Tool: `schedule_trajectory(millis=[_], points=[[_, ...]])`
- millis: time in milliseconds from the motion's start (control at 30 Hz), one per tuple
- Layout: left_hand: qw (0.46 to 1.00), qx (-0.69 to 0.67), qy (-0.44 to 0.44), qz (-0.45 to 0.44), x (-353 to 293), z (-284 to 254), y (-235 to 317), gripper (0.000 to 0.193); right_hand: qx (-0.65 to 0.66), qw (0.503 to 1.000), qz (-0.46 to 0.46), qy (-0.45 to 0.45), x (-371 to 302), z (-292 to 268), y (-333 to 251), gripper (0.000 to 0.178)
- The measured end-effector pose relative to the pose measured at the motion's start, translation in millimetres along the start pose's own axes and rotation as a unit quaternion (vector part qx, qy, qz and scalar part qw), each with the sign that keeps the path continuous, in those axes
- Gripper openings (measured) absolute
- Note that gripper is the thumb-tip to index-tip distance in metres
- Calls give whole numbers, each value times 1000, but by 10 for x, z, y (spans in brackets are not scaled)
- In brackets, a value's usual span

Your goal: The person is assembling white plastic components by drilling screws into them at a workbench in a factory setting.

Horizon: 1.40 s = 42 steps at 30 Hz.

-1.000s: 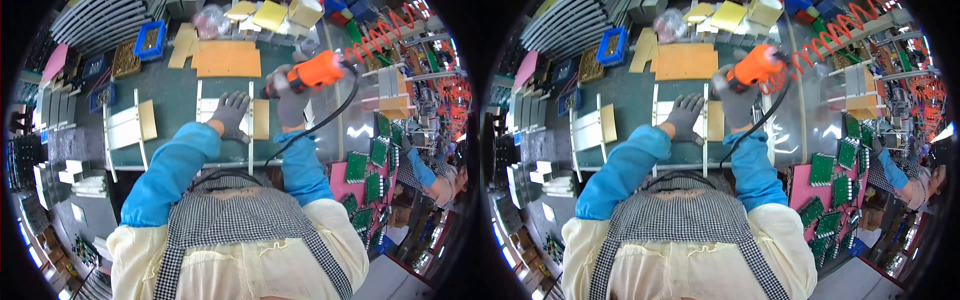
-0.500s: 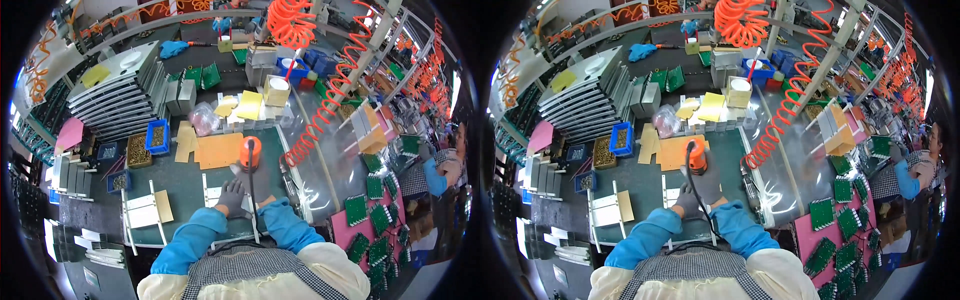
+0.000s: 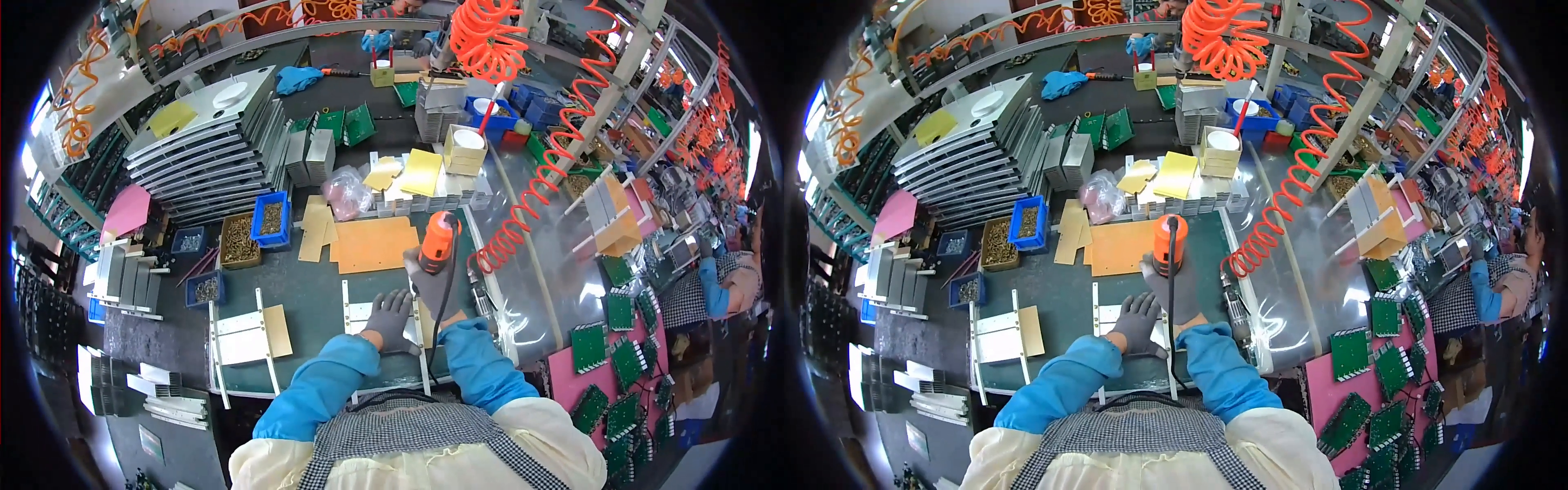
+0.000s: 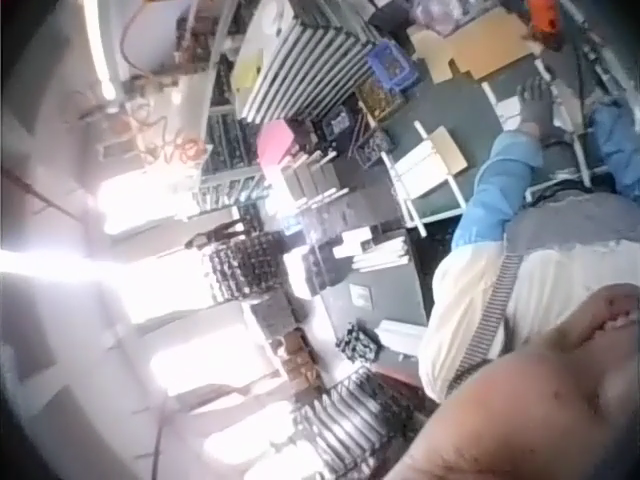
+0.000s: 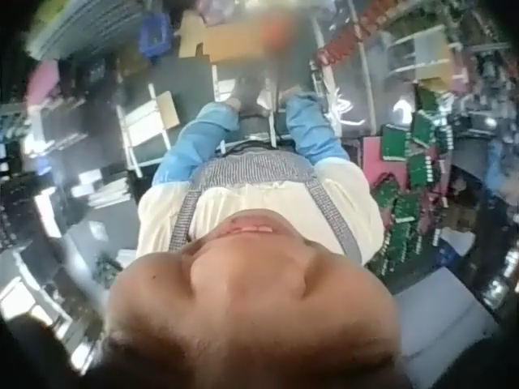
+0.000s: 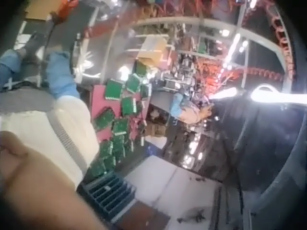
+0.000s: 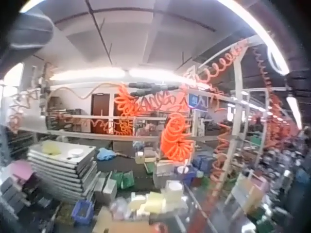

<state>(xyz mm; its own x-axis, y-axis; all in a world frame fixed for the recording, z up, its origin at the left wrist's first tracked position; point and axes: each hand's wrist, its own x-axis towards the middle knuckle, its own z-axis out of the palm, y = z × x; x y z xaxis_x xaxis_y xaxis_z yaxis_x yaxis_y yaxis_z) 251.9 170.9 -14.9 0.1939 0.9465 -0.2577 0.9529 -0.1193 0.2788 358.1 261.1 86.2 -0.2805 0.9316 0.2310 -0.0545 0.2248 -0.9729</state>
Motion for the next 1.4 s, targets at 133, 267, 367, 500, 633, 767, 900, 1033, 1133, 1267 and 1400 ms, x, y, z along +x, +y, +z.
schedule_trajectory(millis=[133,267,367,500,633,767,900,1033,1133,1267,1400], points=[[1000,-8,29,10,-9,69,-26,138,3,1000,-14,28,-2,-41,-62,13],[1000,-7,21,6,-3,72,-17,138,43,997,-15,70,-15,-35,-67,13],[1000,-7,29,9,6,88,-18,138,62,997,18,31,-22,-107,0,16],[1000,-6,22,15,-9,70,-14,141,91,994,-2,58,-30,-75,-21,15],[1000,-10,24,9,-15,72,-8,141,40,999,4,17,-10,-135,166,40],[999,-13,42,5,-12,133,-38,138,43,998,-27,36,-38,-74,97,71],[999,-21,34,9,-5,104,-51,139,48,997,-11,56,-94,-39,-50,67],[999,-31,31,10,-14,73,-42,141,45,998,-1,54,-69,-47,-24,67],[1000,-11,18,5,-29,21,4,139,37,998,0,50,-82,-98,68,66],[1000,-10,29,3,-41,102,-23,139,54,997,-12,51,-95,-50,-13,64],[1000,-15,18,2,-35,104,-6,139,56,997,-1,52,-122,-64,-71,54]])
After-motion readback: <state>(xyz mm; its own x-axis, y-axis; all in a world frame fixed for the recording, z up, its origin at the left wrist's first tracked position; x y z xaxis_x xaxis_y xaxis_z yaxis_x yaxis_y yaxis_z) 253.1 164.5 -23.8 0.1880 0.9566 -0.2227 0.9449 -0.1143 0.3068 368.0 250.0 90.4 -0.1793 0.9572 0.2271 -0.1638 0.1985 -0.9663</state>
